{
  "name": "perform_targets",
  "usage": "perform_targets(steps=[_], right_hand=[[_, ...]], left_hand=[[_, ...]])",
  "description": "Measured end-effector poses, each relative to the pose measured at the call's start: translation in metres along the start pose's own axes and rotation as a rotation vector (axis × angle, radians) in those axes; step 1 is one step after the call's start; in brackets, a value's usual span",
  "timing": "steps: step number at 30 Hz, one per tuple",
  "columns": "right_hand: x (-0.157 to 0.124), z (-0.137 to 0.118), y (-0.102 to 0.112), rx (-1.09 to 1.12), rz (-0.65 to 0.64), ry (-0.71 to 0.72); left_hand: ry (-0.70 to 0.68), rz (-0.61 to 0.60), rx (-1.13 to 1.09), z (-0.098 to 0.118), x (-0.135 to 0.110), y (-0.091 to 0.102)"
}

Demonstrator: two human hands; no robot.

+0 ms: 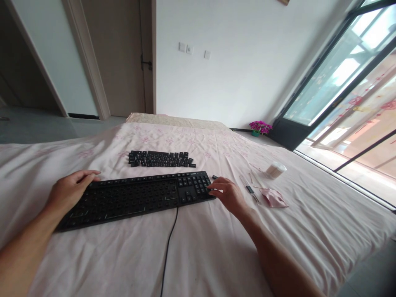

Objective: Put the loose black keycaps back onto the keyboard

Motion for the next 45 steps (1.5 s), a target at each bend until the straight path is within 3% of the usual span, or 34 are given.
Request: perform_targets(steps=[15,25,30,45], right_hand=[[-0.001,0.003,-0.012,-0.034,-0.149,-0.030],[-0.007,-0.030,-0.013,-0.365,-0.216,0.245],[-0.008,-0.038,-0.018,-0.521,-0.244,0.300],[-0.028,-0.039,-0.021,-0.606,-0.242,0.236]], left_hand=[[0.020,0.015,0.014,-0.001,0.000,0.001],[0.024,0.014,0.017,0.002,-0.001,0.002],[0.020,0.013,0.022,0.005,-0.004,0.003],[0.021,0.022,-0.002,0.001,-0.002,0.002]])
Point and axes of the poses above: each hand's wrist, its own x-axis towards the middle knuckle, its own y-axis out of the back of the hand, z = x × y, the point moved 9 cm from there along x, towards the middle knuckle, and after that the axes turned 1 degree about x, right-handed, at the moved point
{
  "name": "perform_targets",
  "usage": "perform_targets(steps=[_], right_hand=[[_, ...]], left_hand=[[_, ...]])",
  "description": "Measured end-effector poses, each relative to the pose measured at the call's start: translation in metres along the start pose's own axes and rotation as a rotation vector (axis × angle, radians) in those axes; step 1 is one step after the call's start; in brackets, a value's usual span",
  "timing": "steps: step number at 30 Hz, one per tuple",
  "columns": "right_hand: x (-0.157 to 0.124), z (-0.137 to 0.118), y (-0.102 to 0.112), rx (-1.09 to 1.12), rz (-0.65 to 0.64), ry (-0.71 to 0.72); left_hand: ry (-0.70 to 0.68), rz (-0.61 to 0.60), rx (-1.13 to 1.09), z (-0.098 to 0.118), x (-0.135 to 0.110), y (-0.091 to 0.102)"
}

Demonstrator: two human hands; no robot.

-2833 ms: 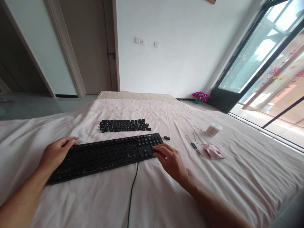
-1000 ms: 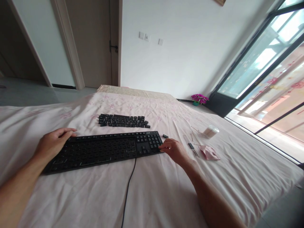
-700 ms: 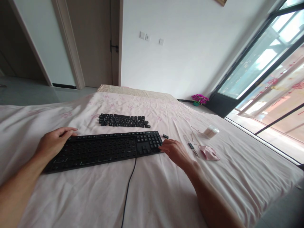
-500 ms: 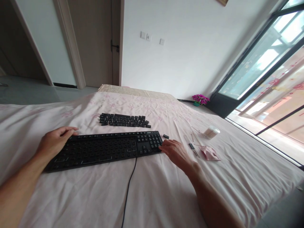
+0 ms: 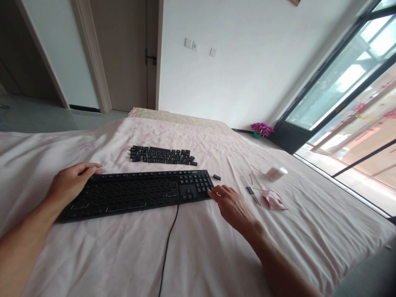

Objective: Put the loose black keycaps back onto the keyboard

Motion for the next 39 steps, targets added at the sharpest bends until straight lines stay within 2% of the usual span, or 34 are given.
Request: perform_targets(steps=[4,10,14,22,31,39], right_hand=[[-0.002,0.002,-0.001,0.044,0.041,-0.034],[0.000,0.018,-0.005,0.263,0.181,-0.134],[0.001,0.022,-0.007,0.299,0.190,-0.131],[0.003,0.012,-0.003,0.171,0.130,-0.014],[0.000,0.009,-0.005,0.034,0.165,-0.082],[0.000,0.004,-0.007,-0.022,0.171,0.019]], left_hand=[[-0.015,-0.001,-0.008,0.001,0.000,0.000],[-0.010,0.014,0.040,0.005,-0.002,0.003],[-0.015,0.020,0.042,0.007,-0.003,0.005],[-0.017,0.009,0.048,0.006,-0.002,0.004],[-0.012,0.004,0.050,0.005,-0.001,0.003],[-0.023,0.000,0.010,0.005,-0.001,0.002]])
Point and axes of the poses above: each hand's wrist, its own x-axis towards the middle knuckle, its own y-axis out of the back of the hand, z = x × y, the point moved 9 cm from there along x, towards the middle knuckle, and after that the axes turned 1 degree about x, right-handed, at the moved point
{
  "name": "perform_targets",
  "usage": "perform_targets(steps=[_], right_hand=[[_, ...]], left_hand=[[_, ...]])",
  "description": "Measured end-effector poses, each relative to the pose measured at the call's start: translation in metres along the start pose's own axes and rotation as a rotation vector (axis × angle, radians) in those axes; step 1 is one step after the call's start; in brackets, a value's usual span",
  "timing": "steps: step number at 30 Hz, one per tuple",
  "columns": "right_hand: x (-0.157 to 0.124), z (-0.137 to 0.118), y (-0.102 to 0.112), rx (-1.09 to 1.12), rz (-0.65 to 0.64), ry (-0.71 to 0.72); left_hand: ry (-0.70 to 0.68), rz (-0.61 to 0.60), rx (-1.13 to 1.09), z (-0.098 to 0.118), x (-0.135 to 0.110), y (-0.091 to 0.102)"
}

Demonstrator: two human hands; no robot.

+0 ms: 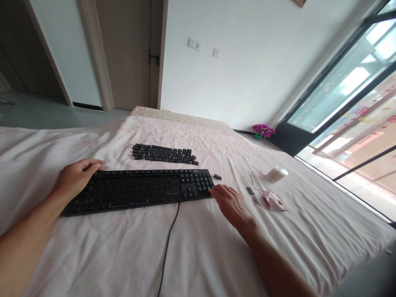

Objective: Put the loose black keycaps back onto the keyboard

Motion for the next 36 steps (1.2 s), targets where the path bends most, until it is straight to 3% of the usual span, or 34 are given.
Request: perform_targets(steps=[13,23,36], right_hand=[[-0.002,0.000,-0.003,0.027,0.032,0.080],[-0.003,-0.008,-0.001,-0.047,-0.045,-0.036],[-0.011,-0.007,0.000,0.126,-0.070,-0.188]], left_hand=[[-0.008,0.011,-0.025,-0.003,0.001,-0.001],[-0.014,0.008,-0.018,-0.003,0.001,-0.001],[-0.011,0.004,-0.025,0.000,0.000,0.000]])
Point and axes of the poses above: each hand's wrist, its own x-axis towards the middle knuckle, its own y-axis out of the back of the hand, z = x × y, the point moved 9 cm from there along x, towards the middle knuckle, and after that the axes turned 1 degree about x, right-handed, at the moved point
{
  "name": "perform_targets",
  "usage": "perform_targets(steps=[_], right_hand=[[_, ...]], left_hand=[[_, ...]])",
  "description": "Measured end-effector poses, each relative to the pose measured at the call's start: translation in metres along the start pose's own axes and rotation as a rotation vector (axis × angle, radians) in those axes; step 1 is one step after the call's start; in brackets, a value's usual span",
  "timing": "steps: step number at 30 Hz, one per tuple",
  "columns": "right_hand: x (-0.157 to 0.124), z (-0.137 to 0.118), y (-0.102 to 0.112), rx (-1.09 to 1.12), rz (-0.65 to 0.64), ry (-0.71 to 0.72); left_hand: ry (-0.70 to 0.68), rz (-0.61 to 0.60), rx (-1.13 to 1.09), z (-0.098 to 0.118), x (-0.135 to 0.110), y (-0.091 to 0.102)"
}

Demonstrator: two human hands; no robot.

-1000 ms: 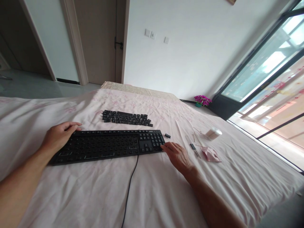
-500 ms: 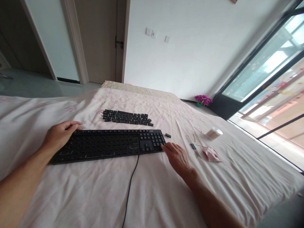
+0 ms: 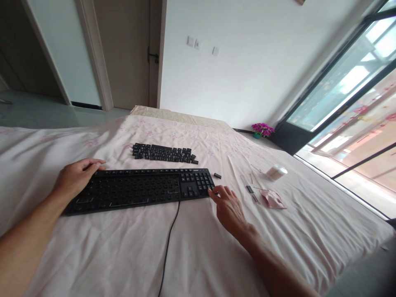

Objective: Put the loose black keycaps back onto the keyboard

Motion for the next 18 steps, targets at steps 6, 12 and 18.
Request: perform_targets(steps=[6,12,18], right_hand=[[0.002,0.043,-0.002,0.438,0.214,-0.119],[0.017,0.090,-0.003,0.368,0.271,-0.301],[0.037,0.111,-0.020,0.220,0.163,-0.334]], left_hand=[[-0.011,0.000,0.052,0.002,0.000,0.001],[0.008,-0.009,0.054,-0.001,0.000,0.000],[0.016,-0.018,0.028,-0.007,0.005,-0.004]])
Point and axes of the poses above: each hand's wrist, its own x-axis towards the middle knuckle, its own y-axis out of the back of the hand, z = x × y, the point moved 9 cm from there along x, towards the middle knuckle, and after that the axes turned 1 degree about x, right-handed, at the moved point
